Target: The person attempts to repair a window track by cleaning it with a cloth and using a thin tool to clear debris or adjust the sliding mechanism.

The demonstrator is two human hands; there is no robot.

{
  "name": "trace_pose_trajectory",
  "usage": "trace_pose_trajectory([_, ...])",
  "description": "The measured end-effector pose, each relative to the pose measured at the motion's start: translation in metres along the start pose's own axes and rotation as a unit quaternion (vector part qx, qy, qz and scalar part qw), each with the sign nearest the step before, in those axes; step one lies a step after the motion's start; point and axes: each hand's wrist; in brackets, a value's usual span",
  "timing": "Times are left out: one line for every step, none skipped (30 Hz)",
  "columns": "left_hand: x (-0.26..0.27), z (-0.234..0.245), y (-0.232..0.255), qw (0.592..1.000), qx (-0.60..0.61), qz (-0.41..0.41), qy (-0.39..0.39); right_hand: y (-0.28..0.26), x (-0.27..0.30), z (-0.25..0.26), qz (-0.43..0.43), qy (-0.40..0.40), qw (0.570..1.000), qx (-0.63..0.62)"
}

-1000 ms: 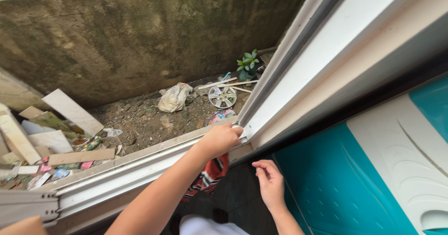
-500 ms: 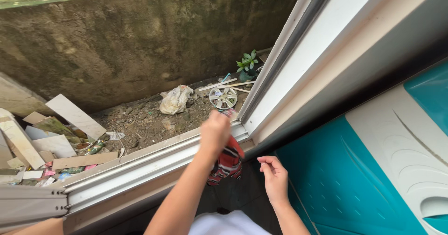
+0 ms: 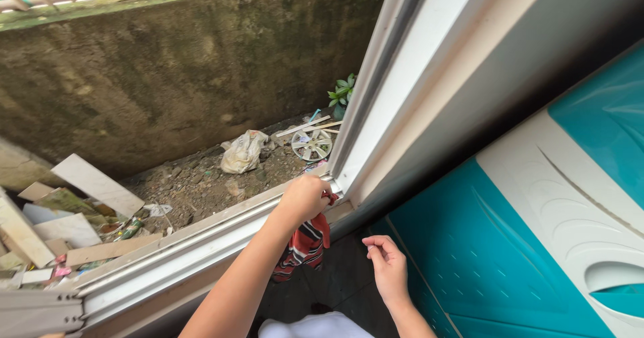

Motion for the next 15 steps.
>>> trace_pose_trajectory([-0.005, -0.006, 0.000, 1.000, -0.012, -0.008, 0.006, 0.001, 0.002, 0.002, -0.004, 0.005, 1.000, -0.001])
trace_pose_trajectory([-0.009, -0.011, 0.000, 1.000, -0.023, -0.017, 0.012, 0.002, 0.003, 0.003, -0.009, 0.009, 1.000, -0.003])
trace_pose_trajectory([-0.012, -0.015, 0.000, 0.999, -0.035, -0.023, 0.017, 0.002, 0.004, 0.005, -0.007, 0.010, 1.000, 0.001])
trace_pose_trajectory([-0.015, -0.018, -0.001, 0.997, -0.073, -0.033, -0.011, 0.002, 0.004, 0.006, -0.006, 0.011, 1.000, 0.004])
trace_pose_trajectory([-0.022, -0.017, -0.001, 0.992, -0.112, -0.043, -0.036, 0.002, 0.001, 0.009, -0.001, 0.012, 1.000, 0.008])
trace_pose_trajectory([-0.029, -0.015, -0.002, 0.985, -0.152, -0.054, -0.061, 0.001, 0.000, 0.010, -0.003, 0.016, 1.000, 0.005])
trace_pose_trajectory([-0.034, -0.013, -0.002, 0.981, -0.169, -0.055, -0.084, 0.000, -0.002, 0.011, -0.005, 0.021, 1.000, 0.003])
trace_pose_trajectory([-0.039, -0.011, -0.002, 0.975, -0.186, -0.056, -0.106, -0.001, -0.003, 0.012, -0.006, 0.025, 1.000, 0.001])
trace_pose_trajectory([-0.044, -0.011, -0.001, 0.969, -0.203, -0.057, -0.128, -0.001, -0.005, 0.014, -0.004, 0.026, 1.000, 0.007])
trace_pose_trajectory([-0.047, -0.012, 0.001, 0.974, -0.188, -0.069, -0.103, -0.002, -0.007, 0.016, -0.002, 0.028, 1.000, 0.013])
trace_pose_trajectory([-0.048, -0.015, 0.001, 0.978, -0.174, -0.079, -0.078, -0.002, -0.008, 0.018, 0.000, 0.029, 0.999, 0.019])
trace_pose_trajectory([-0.047, -0.019, 0.002, 0.982, -0.159, -0.089, -0.053, -0.002, -0.007, 0.020, 0.001, 0.030, 0.999, 0.015])
trace_pose_trajectory([-0.045, -0.022, 0.001, 0.988, -0.124, -0.088, -0.020, -0.003, -0.009, 0.021, 0.005, 0.033, 0.999, 0.012])
trace_pose_trajectory([-0.039, -0.025, -0.002, 0.992, -0.088, -0.087, 0.012, -0.003, -0.013, 0.024, 0.010, 0.035, 0.999, 0.009])
trace_pose_trajectory([-0.031, -0.032, -0.002, 0.994, -0.050, -0.083, 0.041, -0.002, -0.012, 0.025, 0.005, 0.040, 0.999, 0.013])
Point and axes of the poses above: each hand's wrist, its own x-axis away from the middle knuckle, its own z-axis out of the back of the hand, y = z × x, and after that the axes turned 13 degrees about -y, right-handed
